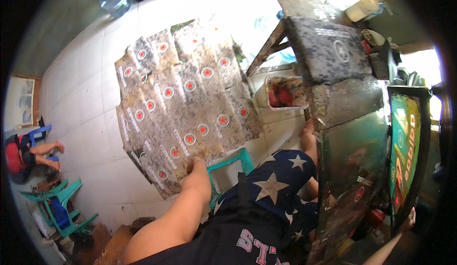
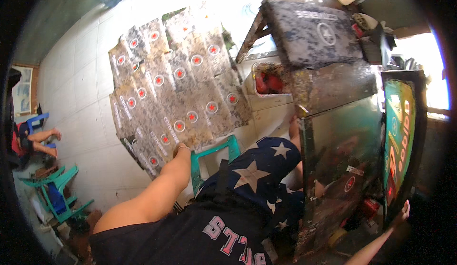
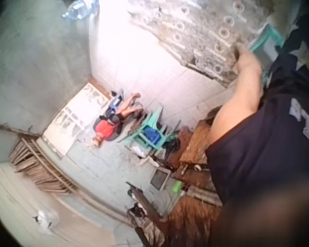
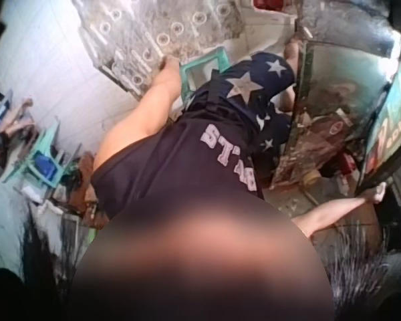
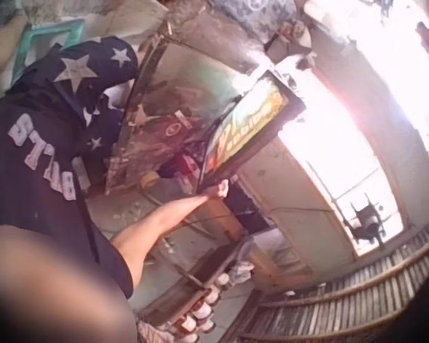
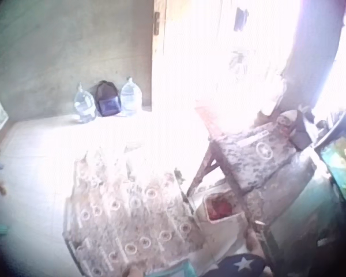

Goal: The person repeatedly places a Converse-branded fabric piece on a screen printing frame, uses a squeegee to spread red ink across the screen, and then removes the printed piece to place it on a stack on the floor. The process is repeated continuously throughout the clip.

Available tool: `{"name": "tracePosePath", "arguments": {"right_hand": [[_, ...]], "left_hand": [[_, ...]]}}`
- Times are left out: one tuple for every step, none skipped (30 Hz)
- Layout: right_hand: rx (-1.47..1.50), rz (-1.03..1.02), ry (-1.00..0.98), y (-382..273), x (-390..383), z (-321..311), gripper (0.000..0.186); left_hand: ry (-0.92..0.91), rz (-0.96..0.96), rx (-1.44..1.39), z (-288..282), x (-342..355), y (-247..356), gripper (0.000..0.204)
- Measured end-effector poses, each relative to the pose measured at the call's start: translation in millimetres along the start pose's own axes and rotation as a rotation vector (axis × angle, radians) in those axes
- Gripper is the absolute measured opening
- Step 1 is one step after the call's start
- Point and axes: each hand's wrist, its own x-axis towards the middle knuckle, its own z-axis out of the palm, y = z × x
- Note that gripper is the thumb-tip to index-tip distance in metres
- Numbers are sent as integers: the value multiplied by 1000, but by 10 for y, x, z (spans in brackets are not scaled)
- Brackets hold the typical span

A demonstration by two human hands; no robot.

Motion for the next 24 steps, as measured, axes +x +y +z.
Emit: {"name": "tracePosePath", "arguments": {"right_hand": [[-4, 73, 19, -123, -65, -5, 52], [-21, -73, 229, -231, -173, 136, 48], [-57, -123, 353, -375, -246, 255, 45], [-82, -164, 304, -546, -312, 250, 44], [-93, -137, 397, -709, -428, 348, 46], [-100, -181, 430, -896, -477, 388, 45], [-159, -183, 454, -1058, -531, 405, 46], [-157, -139, 480, -1176, -582, 442, 46], [-187, -182, 540, -1272, -622, 472, 47], [-158, -112, 526, -1314, -622, 488, 47], [-205, -20, 506, -1340, -600, 494, 47], [-177, 36, 469, -1306, -567, 498, 45], [-172, -15, 507, -1269, -503, 496, 45], [-228, -45, 505, -1199, -442, 468, 37], [-341, -310, 581, -1133, -351, 464, 29], [-576, -636, 744, -1082, -292, 435, 27], [-739, -860, 898, -1041, -207, 431, 30], [-427, -672, 720, -1033, -185, 400, 36], [-246, -523, 640, -1020, -145, 387, 44], [-232, -445, 531, -1061, -132, 348, 49], [-140, -295, 442, -1103, -137, 275, 56], [-104, -261, 536, -1195, -142, 295, 64], [-67, -164, 486, -1307, -149, 266, 64], [-31, -153, 470, -1329, -178, 184, 63]], "left_hand": [[61, 82, -87, 69, -231, 137, 62], [78, 176, -162, 143, -506, 339, 61], [-59, 348, -272, 209, -892, 472, 57], [-51, 577, -274, 237, -1261, 719, 54], [-117, 800, -382, 217, -1717, 935, 52], [-233, 1113, -324, 65, -2135, 1023, 33], [-269, 1308, -400, 3, -2650, 1099, 22], [-465, 1471, -511, -111, -3155, 1084, 20], [-659, 1570, -568, -242, -3623, 1002, 17], [-833, 1668, -528, -347, -4068, 849, 15], [-1135, 1748, -442, -431, -4454, 699, 16], [-1199, 1926, -212, -452, -4796, 504, 20], [-1320, 2117, -118, -443, -5110, 307, 26], [-1450, 2307, -7, -390, -5342, 125, 32], [-1507, 2368, 182, -293, -5527, -53, 37], [-1609, 2425, 348, -180, -5695, -256, 42], [-1562, 2579, 439, -33, -5833, -422, 47], [-1582, 2712, 468, 82, -5929, -533, 52], [-1581, 2843, 563, 199, -5996, -664, 58], [-1566, 2834, 736, 275, -6048, -764, 62], [-1446, 2964, 846, 325, -6078, -835, 65], [-1316, 3000, 1016, 352, -6114, -899, 70], [-1329, 3045, 969, 348, -6122, -929, 69], [-1272, 3078, 1011, 333, -6145, -963, 69]]}}
